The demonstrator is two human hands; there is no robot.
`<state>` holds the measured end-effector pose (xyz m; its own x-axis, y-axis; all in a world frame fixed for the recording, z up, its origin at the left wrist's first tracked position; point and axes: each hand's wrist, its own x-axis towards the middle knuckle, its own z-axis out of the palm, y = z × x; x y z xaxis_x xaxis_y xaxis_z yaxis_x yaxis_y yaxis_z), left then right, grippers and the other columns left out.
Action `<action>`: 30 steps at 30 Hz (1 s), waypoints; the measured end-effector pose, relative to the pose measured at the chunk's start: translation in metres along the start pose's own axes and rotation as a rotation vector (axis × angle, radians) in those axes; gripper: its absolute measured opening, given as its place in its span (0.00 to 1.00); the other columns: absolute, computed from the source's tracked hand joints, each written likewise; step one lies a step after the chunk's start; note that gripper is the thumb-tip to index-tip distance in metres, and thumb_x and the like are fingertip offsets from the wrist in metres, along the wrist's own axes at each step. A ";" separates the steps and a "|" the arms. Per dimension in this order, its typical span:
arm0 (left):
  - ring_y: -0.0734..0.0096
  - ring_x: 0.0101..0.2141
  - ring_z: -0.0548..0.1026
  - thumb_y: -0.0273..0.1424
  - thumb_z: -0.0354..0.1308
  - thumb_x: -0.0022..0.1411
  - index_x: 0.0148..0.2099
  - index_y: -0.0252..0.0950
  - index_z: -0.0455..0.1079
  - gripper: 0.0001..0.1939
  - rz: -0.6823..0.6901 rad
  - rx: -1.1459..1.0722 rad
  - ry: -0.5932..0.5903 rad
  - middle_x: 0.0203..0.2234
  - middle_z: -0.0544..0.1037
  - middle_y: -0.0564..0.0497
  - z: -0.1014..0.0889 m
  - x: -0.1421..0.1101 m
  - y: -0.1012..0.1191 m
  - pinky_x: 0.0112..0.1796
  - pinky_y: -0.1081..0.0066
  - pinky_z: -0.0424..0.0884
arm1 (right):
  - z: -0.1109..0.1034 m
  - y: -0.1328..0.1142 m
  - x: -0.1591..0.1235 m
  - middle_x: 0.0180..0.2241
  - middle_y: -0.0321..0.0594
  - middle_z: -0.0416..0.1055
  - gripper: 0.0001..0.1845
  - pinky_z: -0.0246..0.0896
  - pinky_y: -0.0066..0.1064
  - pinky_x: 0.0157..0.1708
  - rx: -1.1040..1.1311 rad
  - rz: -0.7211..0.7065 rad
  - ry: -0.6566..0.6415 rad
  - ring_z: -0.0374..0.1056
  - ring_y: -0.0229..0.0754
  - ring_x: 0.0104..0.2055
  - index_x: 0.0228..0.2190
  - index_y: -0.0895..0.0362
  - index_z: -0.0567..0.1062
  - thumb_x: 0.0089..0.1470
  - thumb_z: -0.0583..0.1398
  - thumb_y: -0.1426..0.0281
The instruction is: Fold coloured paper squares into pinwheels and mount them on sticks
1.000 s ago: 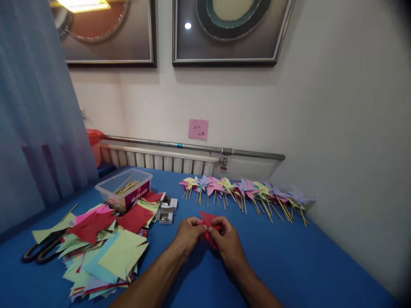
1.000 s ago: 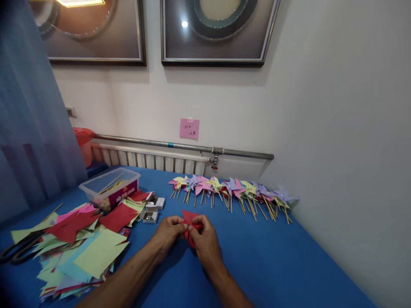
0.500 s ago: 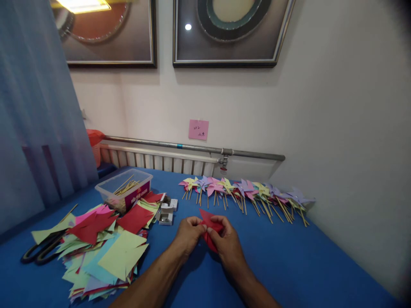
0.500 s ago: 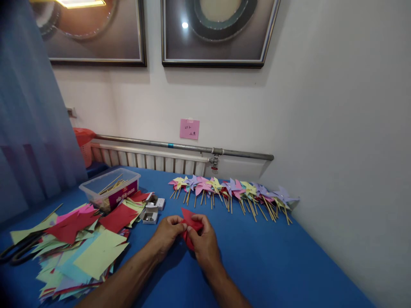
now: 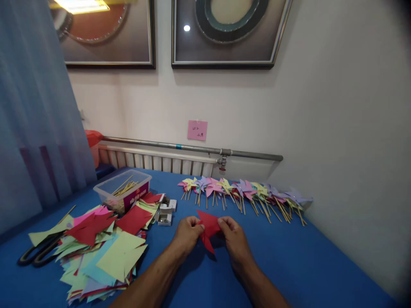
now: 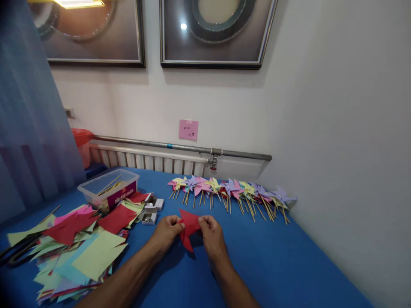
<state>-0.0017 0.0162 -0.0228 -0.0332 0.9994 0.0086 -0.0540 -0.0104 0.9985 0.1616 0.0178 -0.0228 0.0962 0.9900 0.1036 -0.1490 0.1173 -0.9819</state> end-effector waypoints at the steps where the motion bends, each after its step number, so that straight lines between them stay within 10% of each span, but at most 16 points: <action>1: 0.77 0.18 0.61 0.37 0.68 0.45 0.22 0.36 0.68 0.13 0.000 0.003 0.003 0.15 0.69 0.56 0.000 0.000 0.000 0.24 0.73 0.53 | -0.001 0.004 0.002 0.21 0.34 0.72 0.24 0.62 0.32 0.28 0.009 0.010 0.005 0.66 0.40 0.24 0.26 0.54 0.74 0.41 0.71 0.47; 14: 0.79 0.16 0.58 0.32 0.69 0.43 0.21 0.37 0.67 0.12 -0.069 -0.007 0.025 0.12 0.67 0.56 0.001 -0.002 0.001 0.21 0.74 0.48 | -0.003 -0.031 -0.009 0.28 0.40 0.78 0.26 0.66 0.35 0.36 -0.325 -0.217 -0.124 0.71 0.47 0.33 0.29 0.55 0.81 0.55 0.63 0.44; 30: 0.79 0.18 0.55 0.36 0.70 0.43 0.21 0.38 0.65 0.16 -0.072 0.017 -0.091 0.14 0.64 0.58 0.002 -0.010 0.009 0.24 0.71 0.48 | -0.003 -0.023 -0.006 0.31 0.39 0.79 0.17 0.67 0.35 0.34 -0.264 -0.063 -0.183 0.73 0.44 0.32 0.35 0.55 0.77 0.43 0.70 0.62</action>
<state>0.0004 0.0067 -0.0143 0.0610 0.9964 -0.0589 -0.0358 0.0611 0.9975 0.1674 0.0087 -0.0009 -0.0854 0.9820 0.1684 0.1141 0.1775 -0.9775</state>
